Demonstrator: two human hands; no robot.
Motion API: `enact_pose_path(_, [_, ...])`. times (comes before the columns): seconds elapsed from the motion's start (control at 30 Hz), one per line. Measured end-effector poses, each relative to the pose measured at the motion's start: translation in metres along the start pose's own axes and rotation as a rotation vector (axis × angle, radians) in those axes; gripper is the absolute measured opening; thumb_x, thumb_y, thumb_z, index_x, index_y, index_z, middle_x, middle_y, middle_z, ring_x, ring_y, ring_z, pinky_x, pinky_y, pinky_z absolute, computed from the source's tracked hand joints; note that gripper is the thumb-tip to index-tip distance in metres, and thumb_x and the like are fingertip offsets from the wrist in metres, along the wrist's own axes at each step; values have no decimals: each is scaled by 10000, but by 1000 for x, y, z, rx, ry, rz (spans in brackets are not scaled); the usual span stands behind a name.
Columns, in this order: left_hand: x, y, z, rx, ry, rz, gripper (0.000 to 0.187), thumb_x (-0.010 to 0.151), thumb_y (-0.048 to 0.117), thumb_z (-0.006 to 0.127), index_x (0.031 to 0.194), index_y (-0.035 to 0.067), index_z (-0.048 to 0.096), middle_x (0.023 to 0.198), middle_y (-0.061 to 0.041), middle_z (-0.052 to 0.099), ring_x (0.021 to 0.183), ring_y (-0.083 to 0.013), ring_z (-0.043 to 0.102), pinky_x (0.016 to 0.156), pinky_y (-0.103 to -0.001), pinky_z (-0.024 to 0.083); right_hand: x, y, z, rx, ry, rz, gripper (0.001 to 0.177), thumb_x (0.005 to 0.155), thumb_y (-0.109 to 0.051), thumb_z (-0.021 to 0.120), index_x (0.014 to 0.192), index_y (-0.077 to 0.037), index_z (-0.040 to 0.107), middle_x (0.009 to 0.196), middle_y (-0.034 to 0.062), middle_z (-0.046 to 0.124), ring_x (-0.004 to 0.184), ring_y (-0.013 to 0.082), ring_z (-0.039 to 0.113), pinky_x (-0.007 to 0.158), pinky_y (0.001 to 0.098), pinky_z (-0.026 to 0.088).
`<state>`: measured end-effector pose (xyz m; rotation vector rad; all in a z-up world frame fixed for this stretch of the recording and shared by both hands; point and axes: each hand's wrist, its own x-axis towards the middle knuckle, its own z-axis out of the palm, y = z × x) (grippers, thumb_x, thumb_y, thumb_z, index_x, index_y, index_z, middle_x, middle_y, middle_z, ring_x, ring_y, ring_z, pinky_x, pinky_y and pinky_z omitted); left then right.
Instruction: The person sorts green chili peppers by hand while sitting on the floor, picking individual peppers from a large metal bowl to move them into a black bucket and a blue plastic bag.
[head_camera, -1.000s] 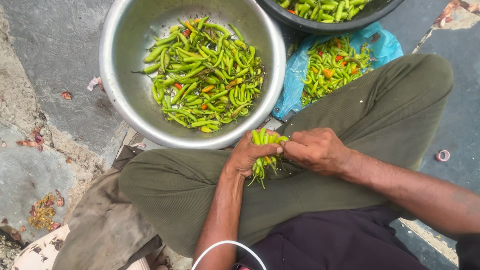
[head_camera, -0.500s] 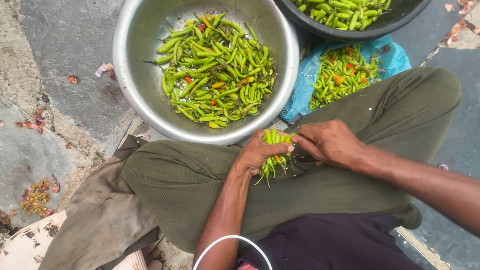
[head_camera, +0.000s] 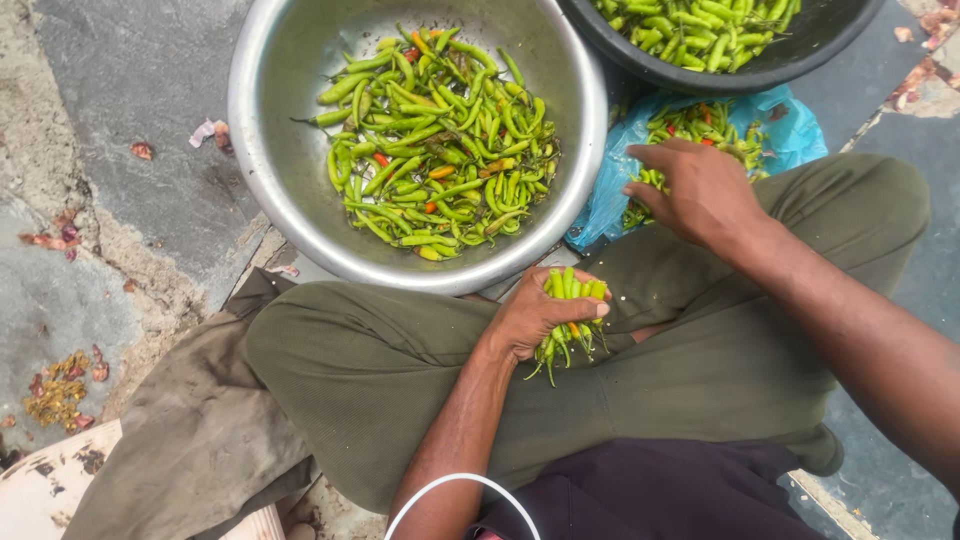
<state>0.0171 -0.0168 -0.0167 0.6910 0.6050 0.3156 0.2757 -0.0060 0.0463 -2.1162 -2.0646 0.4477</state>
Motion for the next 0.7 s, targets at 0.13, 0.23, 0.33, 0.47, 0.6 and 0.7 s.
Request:
enact_pose_path(0.13, [0,-1,-1,7,-13,2,290,784,111,873,1014,-16,750,921,-57,737,794,-110,678,718,-266,565,74,-77,51,147,-106,-187,294,911,-281,712,1137,-102,768,1035,171,754,910,396,707,784,512,548])
enact_pose_path(0.23, [-6,2,-4,-6,25,-1,298,781,110,874,1018,-16,746,925,-60,737,793,-112,678,712,-270,563,117,-129,86,22,-318,-242,256,990,-304,650,1089,-95,759,954,170,755,882,368,724,808,503,567])
enact_pose_path(0.33, [-11,5,-2,-48,46,17,303,785,115,872,1025,-17,742,928,-56,733,797,-111,677,710,-273,561,133,-139,87,29,-381,-236,254,993,-249,613,1153,-102,745,893,190,754,815,351,735,772,496,577])
enact_pose_path(0.47, [-18,10,-5,-104,69,59,296,803,115,855,1046,-12,744,929,-50,728,803,-110,675,731,-264,561,112,-104,53,499,-231,-234,294,981,-184,559,1204,-65,709,854,114,784,794,249,757,740,411,569])
enact_pose_path(0.6, [-15,25,-5,-37,236,133,287,804,131,854,1031,-8,747,892,-39,712,766,-109,660,687,-260,531,47,-58,6,1010,-461,14,290,1035,-229,532,1191,-26,670,989,51,753,875,98,688,743,294,572])
enact_pose_path(0.7, [-18,39,-8,-170,345,134,297,771,163,842,1013,25,740,865,-35,716,726,-103,668,618,-247,525,-6,-51,-23,1180,-490,72,285,1030,-214,529,1265,-53,540,1011,68,734,850,114,701,741,313,595])
